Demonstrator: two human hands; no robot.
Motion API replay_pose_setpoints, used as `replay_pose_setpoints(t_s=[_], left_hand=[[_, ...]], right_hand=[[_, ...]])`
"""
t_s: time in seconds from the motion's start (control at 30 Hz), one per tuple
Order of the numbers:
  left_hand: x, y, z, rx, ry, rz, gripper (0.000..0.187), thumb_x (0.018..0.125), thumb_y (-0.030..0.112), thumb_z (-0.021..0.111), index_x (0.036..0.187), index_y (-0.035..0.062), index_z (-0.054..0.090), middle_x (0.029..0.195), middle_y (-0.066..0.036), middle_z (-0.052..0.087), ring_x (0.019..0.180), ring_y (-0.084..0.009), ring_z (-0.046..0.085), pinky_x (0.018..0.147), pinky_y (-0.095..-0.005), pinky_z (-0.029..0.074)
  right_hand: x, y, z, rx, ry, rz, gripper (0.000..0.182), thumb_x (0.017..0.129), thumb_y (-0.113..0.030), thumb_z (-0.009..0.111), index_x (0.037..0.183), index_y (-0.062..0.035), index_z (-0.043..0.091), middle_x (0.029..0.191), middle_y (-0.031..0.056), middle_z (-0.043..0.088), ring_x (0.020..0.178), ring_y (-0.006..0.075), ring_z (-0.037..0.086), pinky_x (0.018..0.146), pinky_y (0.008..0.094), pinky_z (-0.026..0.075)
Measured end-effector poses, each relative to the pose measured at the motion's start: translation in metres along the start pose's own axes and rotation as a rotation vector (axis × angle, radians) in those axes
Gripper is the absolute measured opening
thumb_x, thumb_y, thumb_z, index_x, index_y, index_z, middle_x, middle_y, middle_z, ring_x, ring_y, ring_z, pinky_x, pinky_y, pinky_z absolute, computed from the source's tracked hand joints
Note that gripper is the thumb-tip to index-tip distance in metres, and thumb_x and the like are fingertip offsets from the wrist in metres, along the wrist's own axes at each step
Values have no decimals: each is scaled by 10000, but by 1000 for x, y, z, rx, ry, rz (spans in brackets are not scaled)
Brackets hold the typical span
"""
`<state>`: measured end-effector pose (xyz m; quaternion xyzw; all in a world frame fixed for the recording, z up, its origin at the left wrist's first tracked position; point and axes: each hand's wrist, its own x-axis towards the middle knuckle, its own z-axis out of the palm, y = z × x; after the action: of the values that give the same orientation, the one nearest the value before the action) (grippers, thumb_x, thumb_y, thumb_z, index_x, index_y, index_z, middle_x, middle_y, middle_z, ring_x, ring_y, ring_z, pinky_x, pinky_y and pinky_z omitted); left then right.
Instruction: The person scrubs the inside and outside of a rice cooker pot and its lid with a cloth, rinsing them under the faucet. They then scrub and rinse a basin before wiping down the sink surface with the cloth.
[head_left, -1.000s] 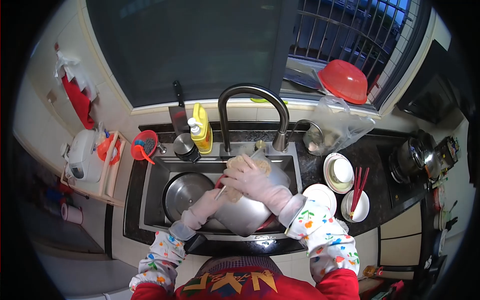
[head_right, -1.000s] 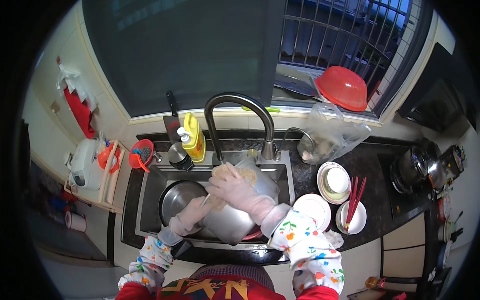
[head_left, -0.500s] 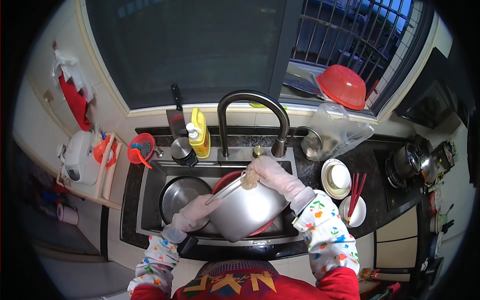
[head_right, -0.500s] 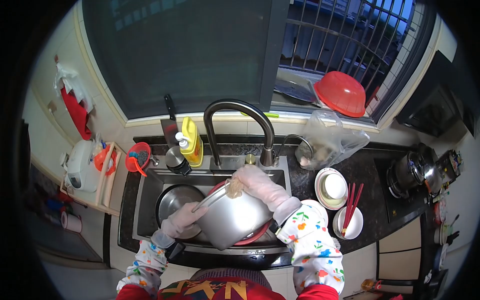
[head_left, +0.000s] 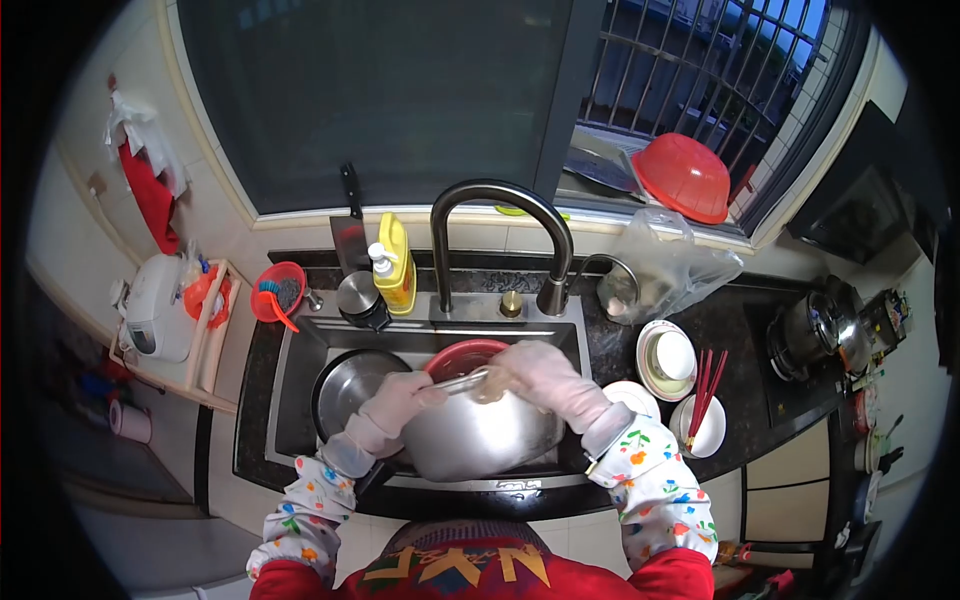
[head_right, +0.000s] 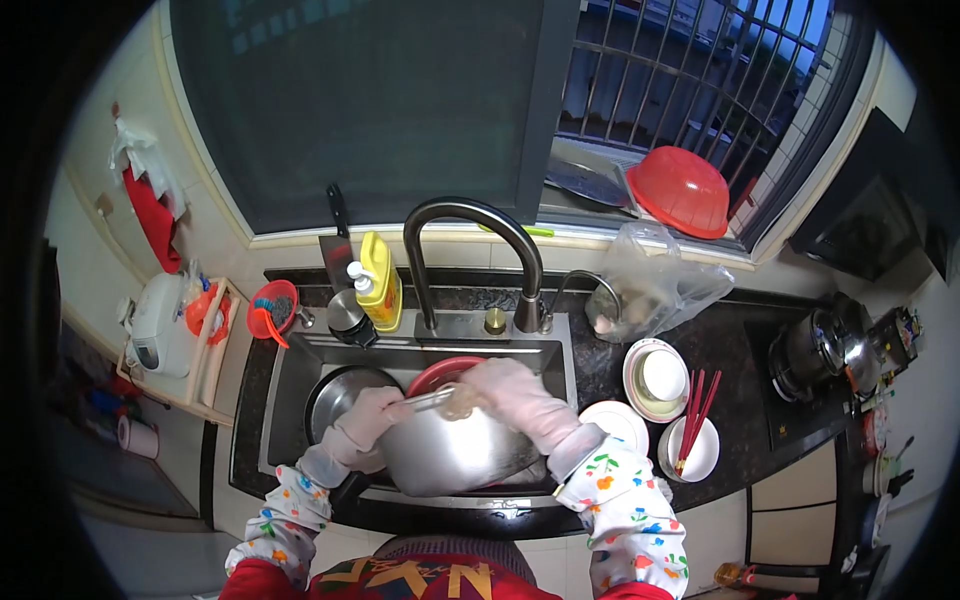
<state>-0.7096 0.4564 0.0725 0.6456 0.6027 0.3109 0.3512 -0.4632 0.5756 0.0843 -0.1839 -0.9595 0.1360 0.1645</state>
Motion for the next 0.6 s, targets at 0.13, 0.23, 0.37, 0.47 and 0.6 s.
replay_pose_setpoints(t_s=[0.13,0.23,0.37,0.47,0.6], left_hand=[[-2,-8,-5,-94,33,-38,269,865,276,591,807,18,633,688,-149,595,635,-265,600,608,-339,466],[4,10,2,66,-33,-27,281,873,295,588,804,26,630,703,-149,603,649,-276,605,609,-347,466],[7,28,15,167,7,100,306,866,307,598,773,16,606,666,-154,583,598,-287,574,561,-355,437],[-2,10,5,88,47,138,340,871,332,596,760,11,605,657,-150,583,590,-272,575,555,-352,437],[-9,-4,-11,-42,54,-65,306,853,324,617,751,35,628,701,-147,610,660,-300,603,603,-354,466]], right_hand=[[-19,19,0,181,108,186,157,802,-184,572,925,-113,639,881,72,656,885,315,605,800,412,473],[-11,-5,-1,197,90,23,164,793,-161,585,940,-106,633,828,79,646,877,290,612,772,407,480],[8,-21,21,-40,-92,28,219,754,-172,629,959,-94,619,887,96,639,910,307,597,837,408,468],[0,-12,1,42,17,26,162,777,-138,599,933,-96,610,896,105,631,898,301,606,783,413,476],[-27,27,12,362,148,249,231,749,-157,654,969,-104,602,913,109,630,911,324,598,797,416,476]])
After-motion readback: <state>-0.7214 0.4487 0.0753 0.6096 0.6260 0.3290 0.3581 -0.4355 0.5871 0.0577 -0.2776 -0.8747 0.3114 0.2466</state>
